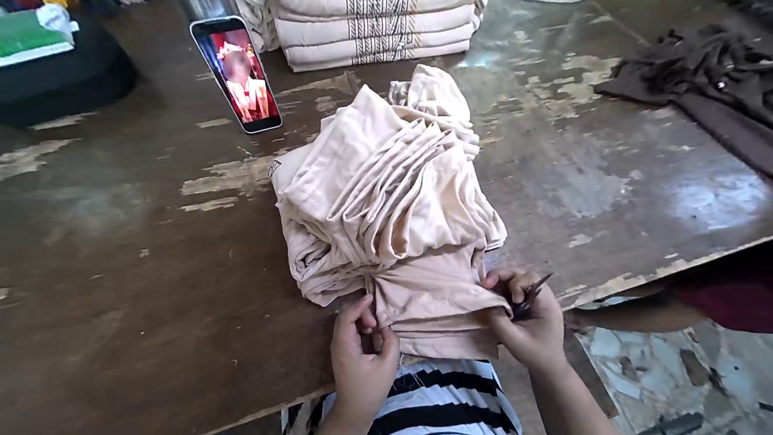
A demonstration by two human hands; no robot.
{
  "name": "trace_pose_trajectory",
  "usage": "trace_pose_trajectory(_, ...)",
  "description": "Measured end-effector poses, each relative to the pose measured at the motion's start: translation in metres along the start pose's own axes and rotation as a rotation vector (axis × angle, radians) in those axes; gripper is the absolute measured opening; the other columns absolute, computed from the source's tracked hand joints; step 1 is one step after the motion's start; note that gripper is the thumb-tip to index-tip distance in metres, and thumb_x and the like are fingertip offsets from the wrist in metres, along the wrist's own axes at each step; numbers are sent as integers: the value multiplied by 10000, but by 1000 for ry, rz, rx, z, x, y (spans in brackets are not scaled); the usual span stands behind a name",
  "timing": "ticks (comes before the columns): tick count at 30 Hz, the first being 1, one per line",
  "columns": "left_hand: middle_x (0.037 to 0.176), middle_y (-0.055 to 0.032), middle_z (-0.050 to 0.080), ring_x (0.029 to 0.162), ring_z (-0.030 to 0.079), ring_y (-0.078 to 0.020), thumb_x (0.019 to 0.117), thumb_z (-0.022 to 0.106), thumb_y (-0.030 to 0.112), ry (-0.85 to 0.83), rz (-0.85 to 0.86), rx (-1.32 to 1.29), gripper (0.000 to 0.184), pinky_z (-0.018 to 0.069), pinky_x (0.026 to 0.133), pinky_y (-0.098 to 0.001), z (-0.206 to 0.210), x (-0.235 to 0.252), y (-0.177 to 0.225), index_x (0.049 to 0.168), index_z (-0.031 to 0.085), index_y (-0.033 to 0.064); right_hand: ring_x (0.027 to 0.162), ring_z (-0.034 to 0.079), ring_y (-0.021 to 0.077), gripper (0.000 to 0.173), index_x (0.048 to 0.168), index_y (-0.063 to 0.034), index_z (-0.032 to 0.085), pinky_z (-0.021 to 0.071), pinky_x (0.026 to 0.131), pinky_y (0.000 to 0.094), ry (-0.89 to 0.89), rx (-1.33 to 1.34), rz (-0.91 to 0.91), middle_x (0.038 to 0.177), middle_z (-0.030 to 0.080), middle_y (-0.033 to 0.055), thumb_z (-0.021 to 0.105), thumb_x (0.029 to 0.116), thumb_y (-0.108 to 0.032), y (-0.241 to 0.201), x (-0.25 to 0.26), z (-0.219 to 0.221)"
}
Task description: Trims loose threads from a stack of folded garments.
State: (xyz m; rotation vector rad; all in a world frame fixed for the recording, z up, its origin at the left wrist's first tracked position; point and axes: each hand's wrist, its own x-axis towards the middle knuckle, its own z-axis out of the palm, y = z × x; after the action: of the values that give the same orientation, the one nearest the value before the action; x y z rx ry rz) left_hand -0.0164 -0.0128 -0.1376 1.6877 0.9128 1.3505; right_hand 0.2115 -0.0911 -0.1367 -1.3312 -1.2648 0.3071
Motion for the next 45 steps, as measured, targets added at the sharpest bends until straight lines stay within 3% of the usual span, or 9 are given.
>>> trace_pose_trajectory(7, 1185, -188, 593, 993, 572, -149, 682, 768, 89, -168, -88, 385, 705, 476, 755, -200, 1, 12, 9, 1361, 608, -8, 988, 662, 24, 269, 951, -186, 533, 550, 845, 187, -18, 73, -4, 1054, 688, -65, 745, 814, -93, -6, -15, 10)
trace_pose_trajectory(14, 1244, -142, 709, 1179, 663, -93, 979, 413, -29, -233, -4, 51, 372, 510, 1059, -258, -21, 35, 10, 1256, 653, -87, 831, 593, 61, 326, 993, -48, 565, 489, 696, 158, -76, -370, -54, 1037, 642, 105, 717, 837, -291, -5, -9, -3)
trace_pose_trajectory(16, 1270, -86, 701, 1197, 646, -71, 1030, 391, -27, -244, 1, -179, 345, 505, 1075, -266, -25, 39, 18, 1255, 647, -76, 756, 586, -19, 323, 1116, -113, 598, 488, 637, 128, -50, -195, -20, 1079, 671, 6, 732, 876, -284, -16, 2, -15)
trace_pose_trajectory(22, 1211, 53, 707, 1100, 665, -72, 1066, 357, 77, -218, -50, -481, 398, 551, 986, -329, -19, 85, 52, 1264, 694, 150, 1088, 696, 100, 256, 1031, -286, 616, 599, 934, 281, 219, 170, -468, 1130, 703, -125, 759, 900, -119, -74, 75, -3)
trace_pose_trajectory(25, 1378, -17, 616, 1179, 636, -128, 1076, 329, 121, -217, -124, -487, 451, 535, 1019, -367, -11, 115, 55, 1502, 476, 119, 1126, 652, 32, 154, 1064, -244, 566, 585, 915, 236, 202, 23, -446, 1300, 619, -121, 677, 980, -178, -64, 118, 23)
trace_pose_trajectory(28, 1526, -64, 521, 1299, 595, -179, 1080, 343, 146, -164, -349, -527, 575, 507, 1054, -361, -1, 125, 47, 1634, 198, 200, 1062, 694, 151, 406, 1335, 48, 519, 593, 889, 358, -81, -150, -118, 1286, 666, 143, 595, 965, -102, -27, 142, 48)
trace_pose_trajectory(33, 1540, -100, 501, 1337, 573, -234, 1049, 452, 150, -197, -325, -532, 686, 488, 1106, -416, -3, 106, 38, 1656, 143, 234, 1119, 665, 157, 392, 1298, 21, 568, 590, 899, 340, -168, -165, -82, 1330, 626, 146, 585, 949, -157, -10, 122, 43)
trace_pose_trajectory(40, 1281, -161, 678, 1177, 665, -204, 1044, 511, 134, -374, -27, -315, 334, 544, 1023, -380, -25, 73, 17, 1280, 610, -80, 893, 618, 99, 360, 1084, -25, 642, 533, 802, 238, -644, -73, -140, 1029, 671, 102, 692, 952, -357, -9, 36, 5)
trace_pose_trajectory(45, 1151, -35, 727, 1094, 674, -131, 961, 659, 199, -615, 21, 165, 258, 559, 950, -357, -23, 32, 9, 1179, 737, 84, 894, 624, 139, 178, 935, -70, 672, 522, 818, 300, -548, -123, -124, 927, 681, 55, 697, 926, -245, 7, 2, 0)
